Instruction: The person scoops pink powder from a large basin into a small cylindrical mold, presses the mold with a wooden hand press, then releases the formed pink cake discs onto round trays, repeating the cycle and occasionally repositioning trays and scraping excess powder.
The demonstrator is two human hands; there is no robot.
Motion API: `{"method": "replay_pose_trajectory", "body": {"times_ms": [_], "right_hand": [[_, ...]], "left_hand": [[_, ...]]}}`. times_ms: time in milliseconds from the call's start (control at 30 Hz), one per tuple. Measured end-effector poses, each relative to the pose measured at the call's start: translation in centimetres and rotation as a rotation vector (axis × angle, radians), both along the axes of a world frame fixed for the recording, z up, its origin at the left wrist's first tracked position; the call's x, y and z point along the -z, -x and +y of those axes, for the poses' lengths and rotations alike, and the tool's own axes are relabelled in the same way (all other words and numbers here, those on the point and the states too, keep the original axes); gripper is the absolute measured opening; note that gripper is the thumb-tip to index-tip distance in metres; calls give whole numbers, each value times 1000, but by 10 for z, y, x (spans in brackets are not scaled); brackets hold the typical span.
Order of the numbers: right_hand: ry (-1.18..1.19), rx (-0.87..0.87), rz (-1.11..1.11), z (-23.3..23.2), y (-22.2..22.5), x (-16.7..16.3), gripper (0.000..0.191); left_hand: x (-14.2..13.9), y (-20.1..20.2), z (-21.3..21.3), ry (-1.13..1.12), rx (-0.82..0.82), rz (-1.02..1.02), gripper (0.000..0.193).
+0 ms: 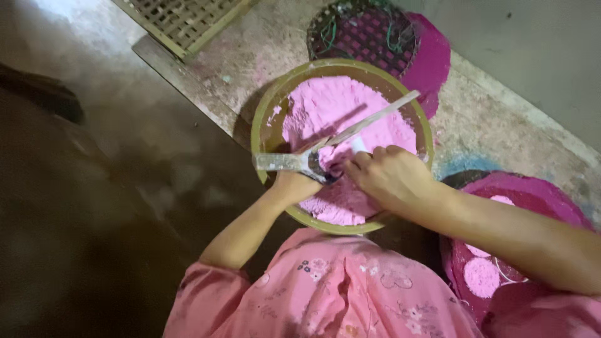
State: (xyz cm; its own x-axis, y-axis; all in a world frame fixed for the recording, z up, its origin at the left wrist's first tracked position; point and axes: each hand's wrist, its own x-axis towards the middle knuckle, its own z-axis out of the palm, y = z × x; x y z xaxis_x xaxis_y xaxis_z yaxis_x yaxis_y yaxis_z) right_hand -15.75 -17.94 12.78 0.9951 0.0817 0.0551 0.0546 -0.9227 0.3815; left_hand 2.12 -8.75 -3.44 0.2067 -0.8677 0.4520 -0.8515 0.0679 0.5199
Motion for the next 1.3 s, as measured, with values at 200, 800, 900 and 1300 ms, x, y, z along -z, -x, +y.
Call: {"method": "replay_pose_trajectory", "body": {"times_ms": [200, 800, 900, 1300], "right_hand": [[-343, 712, 118, -24, 38, -26, 29], [-1223, 330, -432, -17, 6, 80, 45], [-1184, 410, -328, 0, 4, 81, 49], [-263, 484, 364, -29, -17, 14, 34]], "left_hand": [[-5, -24, 2, -12, -203, 570, 36], [-42, -32, -12, 105, -407, -89, 93], [-37, -44, -12, 181, -380, 39, 93], [-14, -12, -9, 307, -65, -193, 79]]}}
